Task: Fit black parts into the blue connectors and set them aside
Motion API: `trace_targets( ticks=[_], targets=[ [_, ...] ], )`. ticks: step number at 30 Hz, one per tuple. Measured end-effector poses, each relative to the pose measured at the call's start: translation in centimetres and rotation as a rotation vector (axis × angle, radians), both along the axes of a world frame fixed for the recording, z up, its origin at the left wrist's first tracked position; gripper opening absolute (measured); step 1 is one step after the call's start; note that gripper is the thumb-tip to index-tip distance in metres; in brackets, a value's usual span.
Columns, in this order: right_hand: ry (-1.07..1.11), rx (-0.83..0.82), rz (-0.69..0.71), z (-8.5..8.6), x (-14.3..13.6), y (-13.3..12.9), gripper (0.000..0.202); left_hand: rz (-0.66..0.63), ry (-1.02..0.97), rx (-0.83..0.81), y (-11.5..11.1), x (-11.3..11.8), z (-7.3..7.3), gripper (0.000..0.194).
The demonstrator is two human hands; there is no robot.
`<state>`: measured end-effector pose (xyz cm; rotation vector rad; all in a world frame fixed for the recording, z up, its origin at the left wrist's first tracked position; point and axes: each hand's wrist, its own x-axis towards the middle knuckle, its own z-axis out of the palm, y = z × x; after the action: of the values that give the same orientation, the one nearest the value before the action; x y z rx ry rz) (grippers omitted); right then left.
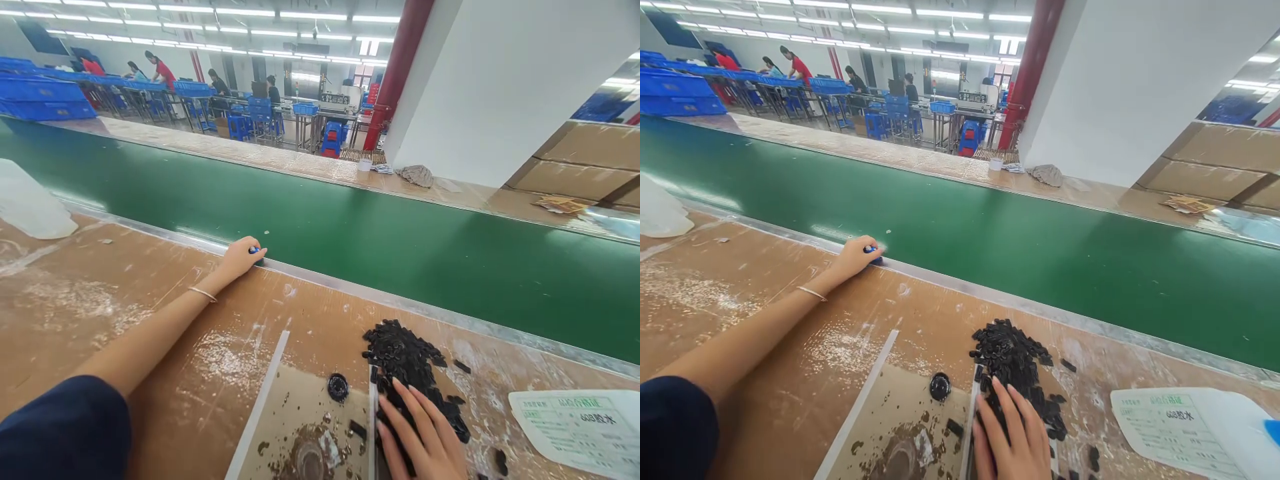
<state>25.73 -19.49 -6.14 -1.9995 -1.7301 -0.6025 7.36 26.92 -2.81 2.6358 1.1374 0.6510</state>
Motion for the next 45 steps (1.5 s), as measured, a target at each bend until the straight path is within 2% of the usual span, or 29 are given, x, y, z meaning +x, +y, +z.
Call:
trace_targets(
  ticks=[5, 10, 12, 14, 18, 22, 26, 29, 32, 35, 39, 45],
  targets=[
    [0.141, -0.057, -0.076, 1.0, 0.8, 3.6, 0.027, -0.188, -0.016, 0.028, -7.4, -2.2, -0.6, 0.029],
    [0.221, -0.166, -0.067, -0.3, 1.7, 5.3, 0.017, -0.326, -0.006, 0.033, -16.3, -4.9, -1.1, 0.023],
    [0.245, -0.193, -0.061, -1.0, 2.2, 5.3, 0.016, -0.393, 0.02, 0.019, -18.8, -5.5, -0.8, 0.018],
    [0.266, -0.201, -0.049, -1.4, 2.5, 5.2, 0.017, -0.453, 0.052, 0.003, -20.1, -5.8, -0.2, 0.013],
    [0.279, -0.178, 0.015, -1.5, 2.2, 5.2, 0.018, -0.535, 0.1, -0.038, -20.3, -6.2, 1.1, 0.024],
    [0.253, -0.119, 0.051, -0.5, 1.4, 5.2, 0.024, -0.613, 0.121, -0.123, -19.6, -7.1, 2.0, 0.032],
    [0.22, -0.078, 0.068, 0.3, 1.3, 4.8, 0.027, -0.672, 0.133, -0.116, -19.1, -7.6, 1.8, 0.026],
    [0.191, -0.033, 0.079, 0.2, 1.5, 4.6, 0.032, -0.696, 0.121, -0.111, -18.9, -7.5, 1.5, 0.02],
    [0.17, -0.008, 0.085, -0.1, 1.4, 4.3, 0.038, -0.696, 0.065, -0.053, -19.0, -7.2, 1.2, 0.016],
    [0.17, -0.045, 0.077, -0.2, 0.8, 3.9, 0.035, -0.661, -0.026, 0.044, -19.7, -6.8, 1.0, 0.014],
    [0.177, -0.096, 0.083, -0.2, -0.4, 3.2, 0.034, -0.633, -0.195, 0.115, -21.1, -6.4, 0.9, 0.024],
    [0.181, -0.072, 0.089, -0.7, -1.3, 2.3, 0.038, -0.712, -0.392, 0.079, -23.5, -5.8, 0.7, 0.025]
  ],
)
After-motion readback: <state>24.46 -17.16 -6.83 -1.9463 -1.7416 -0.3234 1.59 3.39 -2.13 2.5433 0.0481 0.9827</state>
